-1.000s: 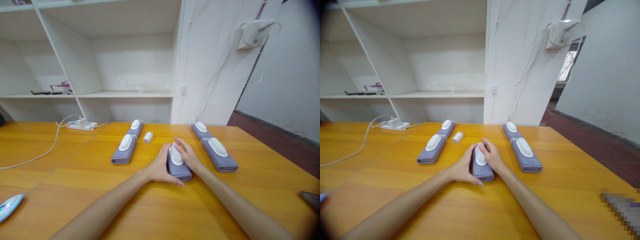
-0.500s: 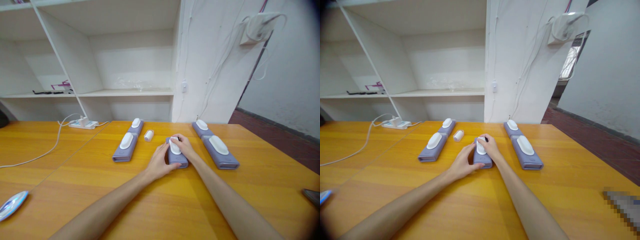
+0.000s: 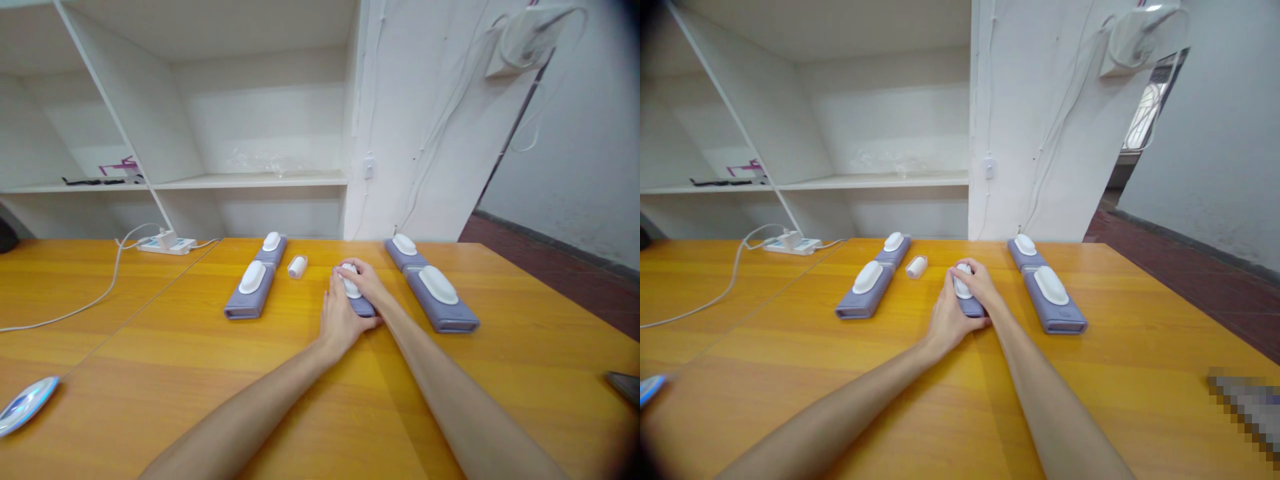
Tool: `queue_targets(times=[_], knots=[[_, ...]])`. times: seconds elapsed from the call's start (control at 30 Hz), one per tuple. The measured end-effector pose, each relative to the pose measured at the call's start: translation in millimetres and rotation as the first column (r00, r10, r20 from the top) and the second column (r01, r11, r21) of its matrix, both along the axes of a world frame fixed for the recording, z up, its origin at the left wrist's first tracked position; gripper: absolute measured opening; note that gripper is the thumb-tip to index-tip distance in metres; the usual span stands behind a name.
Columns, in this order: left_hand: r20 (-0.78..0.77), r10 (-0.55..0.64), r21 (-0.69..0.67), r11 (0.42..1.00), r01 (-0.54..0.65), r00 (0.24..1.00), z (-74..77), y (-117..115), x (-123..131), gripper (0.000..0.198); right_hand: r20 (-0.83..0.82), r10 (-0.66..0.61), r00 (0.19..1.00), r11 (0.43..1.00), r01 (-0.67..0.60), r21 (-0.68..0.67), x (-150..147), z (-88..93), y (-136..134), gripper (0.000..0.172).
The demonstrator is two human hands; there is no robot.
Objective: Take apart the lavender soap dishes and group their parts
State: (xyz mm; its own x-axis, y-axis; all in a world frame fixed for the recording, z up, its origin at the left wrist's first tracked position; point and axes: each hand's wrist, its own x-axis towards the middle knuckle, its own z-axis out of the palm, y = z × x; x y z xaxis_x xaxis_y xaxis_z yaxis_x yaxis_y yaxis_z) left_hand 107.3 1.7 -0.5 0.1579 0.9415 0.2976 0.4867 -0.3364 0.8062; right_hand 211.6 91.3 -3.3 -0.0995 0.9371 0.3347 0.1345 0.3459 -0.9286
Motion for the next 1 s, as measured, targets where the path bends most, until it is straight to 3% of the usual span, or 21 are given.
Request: queue_targets(times=[0.2,0.4,0.57,0.8,1.0], knots=[[-0.020,0.065,-0.004,0.998,-0.065,0.998,-7.6,4.1,-3.7,0.131,0.108,-0.008,0.994,1.000,0.006,0.021,0.3,-0.4,-6.6,0.033],[0.034,0.097,-0.019,0.995,-0.097,0.995,-15.1,8.5,-4.2,0.143,0.279,-0.109,0.954,0.993,0.094,0.066,-5.0,-2.5,-21.0,0.063],[0.081,0.094,-0.019,0.995,-0.093,0.992,-18.3,9.0,-4.7,0.144,0.410,-0.089,0.908,0.996,0.070,0.060,-3.5,1.5,-24.5,0.081],[0.148,0.036,-0.060,0.998,-0.028,0.988,-12.6,5.3,-13.5,0.146,0.531,-0.142,0.836,0.990,0.107,0.095,-6.8,9.2,-36.4,0.088],[0.190,0.047,-0.071,0.997,-0.034,0.981,-10.3,5.1,-15.2,0.143,0.591,-0.221,0.776,0.975,0.183,0.125,-8.0,8.6,-40.6,0.081]])
